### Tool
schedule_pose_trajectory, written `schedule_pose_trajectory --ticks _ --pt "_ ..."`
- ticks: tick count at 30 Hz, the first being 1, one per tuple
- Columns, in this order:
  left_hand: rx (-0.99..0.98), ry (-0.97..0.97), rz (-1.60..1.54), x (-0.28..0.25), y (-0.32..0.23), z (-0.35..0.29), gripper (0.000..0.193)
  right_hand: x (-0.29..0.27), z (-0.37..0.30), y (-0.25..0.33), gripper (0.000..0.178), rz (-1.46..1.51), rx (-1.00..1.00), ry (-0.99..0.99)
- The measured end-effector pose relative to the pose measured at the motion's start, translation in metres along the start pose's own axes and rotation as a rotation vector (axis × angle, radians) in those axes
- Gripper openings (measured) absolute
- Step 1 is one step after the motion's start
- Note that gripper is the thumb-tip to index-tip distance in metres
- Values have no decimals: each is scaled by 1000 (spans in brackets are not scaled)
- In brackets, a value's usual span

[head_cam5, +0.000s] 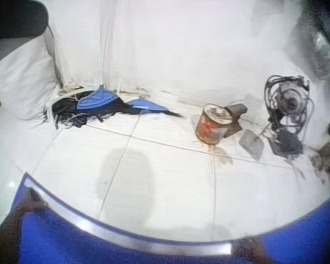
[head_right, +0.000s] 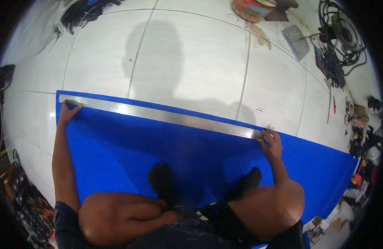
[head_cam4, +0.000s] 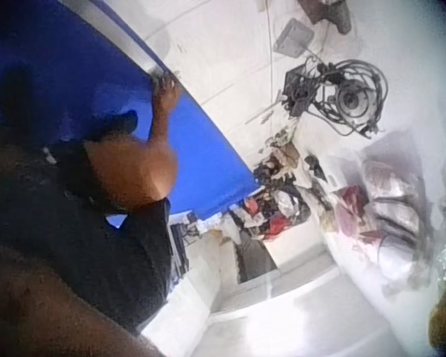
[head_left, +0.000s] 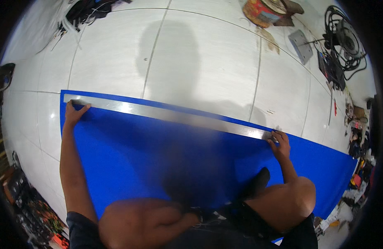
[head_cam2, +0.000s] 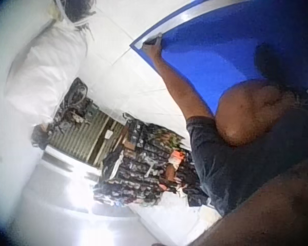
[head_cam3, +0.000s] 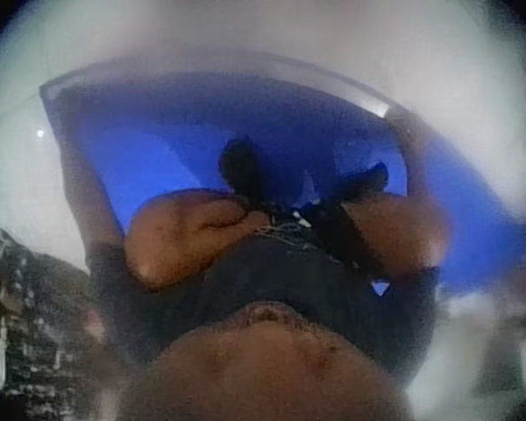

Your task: The person measures and cuts a large blue fabric sheet laid out on a tiled floor. Using a metal ruler and a cutting tool, the person aligns the ruler to create straight lines and cuts the fabric into sections.

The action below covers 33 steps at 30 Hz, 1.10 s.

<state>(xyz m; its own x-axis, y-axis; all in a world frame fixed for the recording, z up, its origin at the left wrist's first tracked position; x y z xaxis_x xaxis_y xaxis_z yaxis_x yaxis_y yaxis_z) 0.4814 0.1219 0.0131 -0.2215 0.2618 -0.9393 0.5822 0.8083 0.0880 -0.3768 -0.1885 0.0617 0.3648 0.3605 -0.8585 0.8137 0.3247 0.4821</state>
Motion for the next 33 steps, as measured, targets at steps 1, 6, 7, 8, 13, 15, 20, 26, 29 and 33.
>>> schedule_pose_trajectory --ticks 1,6,7,8,13,15,20,26,29,33 --pt "-2 31 2 -1 9 4 130 6 1 4 45 8 -2 -1" --pt "-16 60 -76 -8 -26 -10 134 -2 -10 -13 46 -3 -90 -38" --pt "-22 44 -55 -8 -23 -10 135 2 -11 -17 47 4 -125 -56" --pt "-25 31 -39 -7 -22 -10 137 4 -12 -21 47 -2 -110 -61" --pt "-59 58 -12 -11 -27 -19 141 3 -9 -17 43 -71 -99 -30" --pt "-65 72 -27 -10 -33 -24 142 -8 3 -6 37 -73 -130 54" --pt "-109 17 117 -2 -22 -10 145 -40 71 35 18 -91 -291 225" --pt "-138 2 -64 -4 -26 -25 140 20 187 233 13 7 -610 483" --pt "-162 -55 -88 5 -20 -32 141 108 202 327 26 346 -488 631" --pt "-169 -50 -147 9 -30 -33 142 185 185 402 22 631 -458 643"
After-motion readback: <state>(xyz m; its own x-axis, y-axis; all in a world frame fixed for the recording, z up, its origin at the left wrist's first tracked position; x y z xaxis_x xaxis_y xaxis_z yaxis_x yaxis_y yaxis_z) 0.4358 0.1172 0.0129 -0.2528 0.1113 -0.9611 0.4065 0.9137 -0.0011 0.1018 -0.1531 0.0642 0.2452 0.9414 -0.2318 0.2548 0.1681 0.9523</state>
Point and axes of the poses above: each hand's wrist, its own z-axis towards the middle knuckle, its own x-axis out of the palm, y = z × x, the point moved 2 cm from there along z, towards the middle knuckle, and after that the axes turned 14 degrees about z, right-handed, at the moved point
